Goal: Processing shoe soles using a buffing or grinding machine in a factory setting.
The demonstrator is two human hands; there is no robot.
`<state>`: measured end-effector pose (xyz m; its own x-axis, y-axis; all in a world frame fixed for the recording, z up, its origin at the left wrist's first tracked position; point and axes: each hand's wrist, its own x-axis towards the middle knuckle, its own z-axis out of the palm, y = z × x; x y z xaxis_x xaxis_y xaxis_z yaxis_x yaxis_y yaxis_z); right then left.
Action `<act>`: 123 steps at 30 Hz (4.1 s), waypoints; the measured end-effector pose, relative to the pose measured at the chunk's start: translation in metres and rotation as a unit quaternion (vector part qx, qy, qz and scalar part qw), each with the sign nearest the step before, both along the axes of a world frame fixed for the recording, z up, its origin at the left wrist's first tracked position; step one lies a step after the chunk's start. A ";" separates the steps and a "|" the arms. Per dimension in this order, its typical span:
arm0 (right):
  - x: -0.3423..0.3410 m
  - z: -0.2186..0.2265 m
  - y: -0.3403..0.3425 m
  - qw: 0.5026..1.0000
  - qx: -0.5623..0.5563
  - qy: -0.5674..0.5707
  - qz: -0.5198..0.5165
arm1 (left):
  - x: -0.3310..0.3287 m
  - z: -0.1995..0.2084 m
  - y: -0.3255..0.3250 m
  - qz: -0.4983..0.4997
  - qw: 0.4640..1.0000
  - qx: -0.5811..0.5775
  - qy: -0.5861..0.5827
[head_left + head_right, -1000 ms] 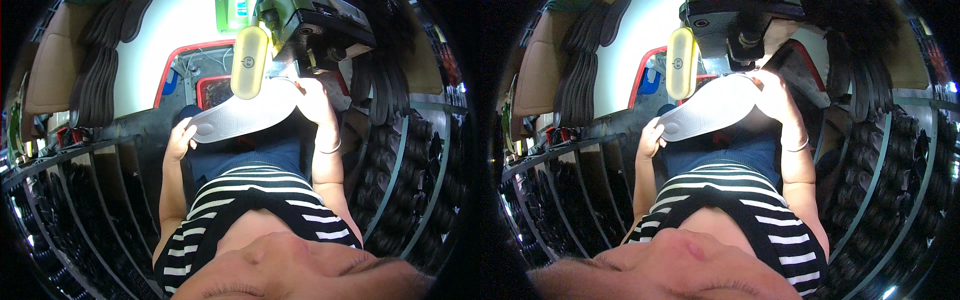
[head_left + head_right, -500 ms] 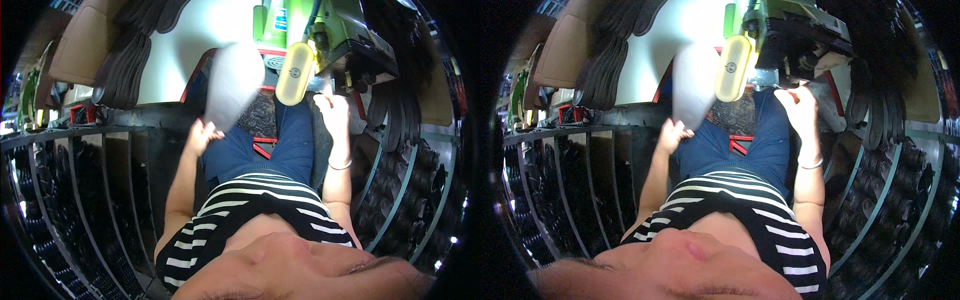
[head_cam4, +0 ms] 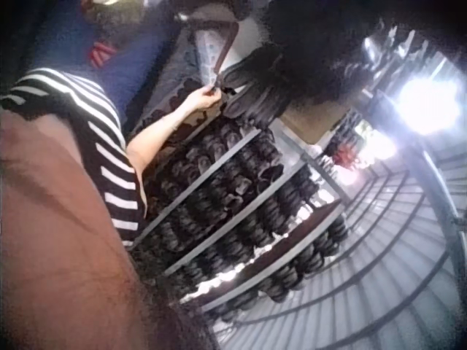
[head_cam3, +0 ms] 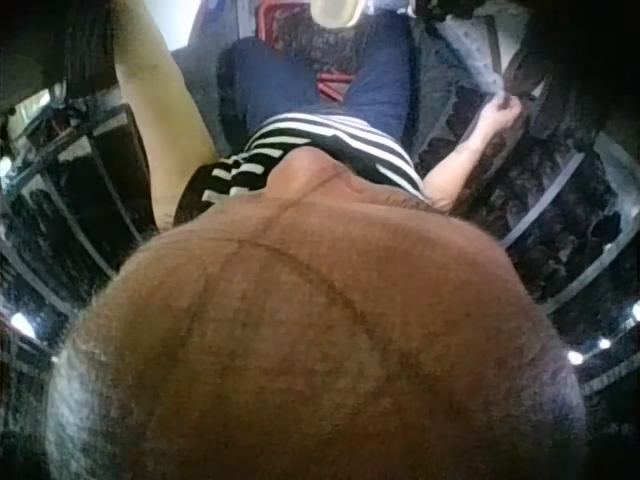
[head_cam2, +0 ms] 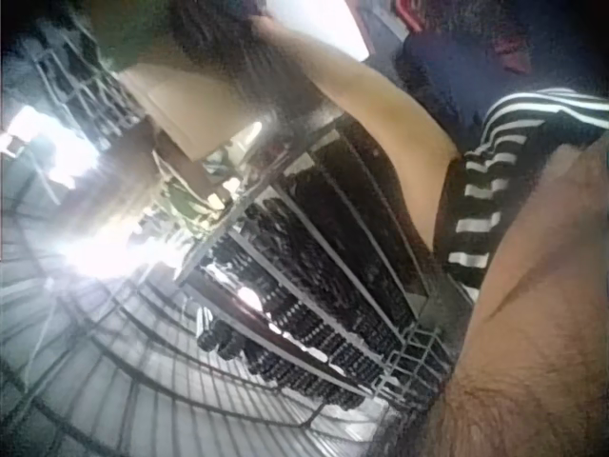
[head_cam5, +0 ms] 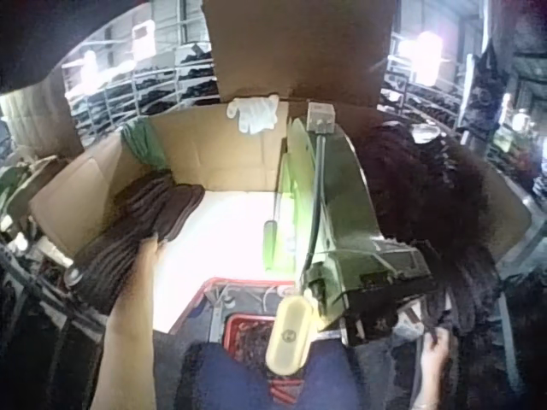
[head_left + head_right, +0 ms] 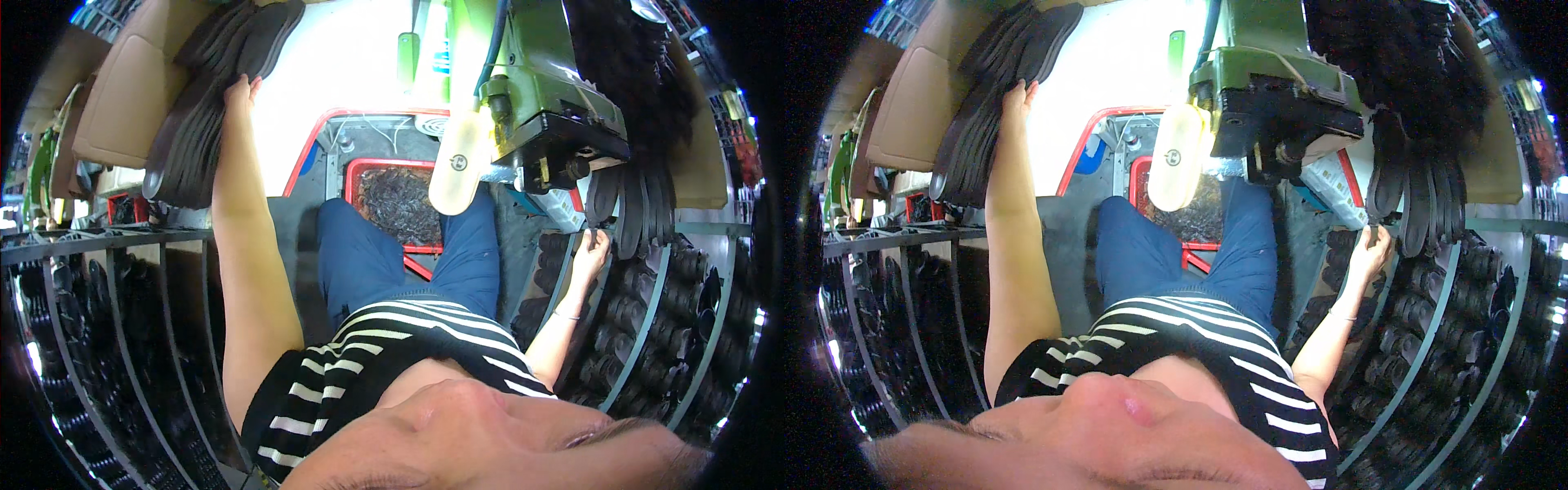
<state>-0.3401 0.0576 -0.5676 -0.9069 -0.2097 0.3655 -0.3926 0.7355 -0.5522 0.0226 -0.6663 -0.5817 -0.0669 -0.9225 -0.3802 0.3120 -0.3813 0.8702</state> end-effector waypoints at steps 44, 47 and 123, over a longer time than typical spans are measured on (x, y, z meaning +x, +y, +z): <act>0.154 -0.027 -0.063 0.700 0.047 -0.563 0.436 | -0.108 0.089 0.443 -0.353 0.805 -0.405 -0.252; 0.124 -0.023 -0.041 0.718 0.018 -0.577 0.390 | -0.098 0.075 0.436 -0.328 0.763 -0.492 -0.261; -0.020 0.102 -0.114 0.837 -0.326 -0.292 0.329 | -0.066 0.035 0.431 -0.392 0.892 -0.224 -0.013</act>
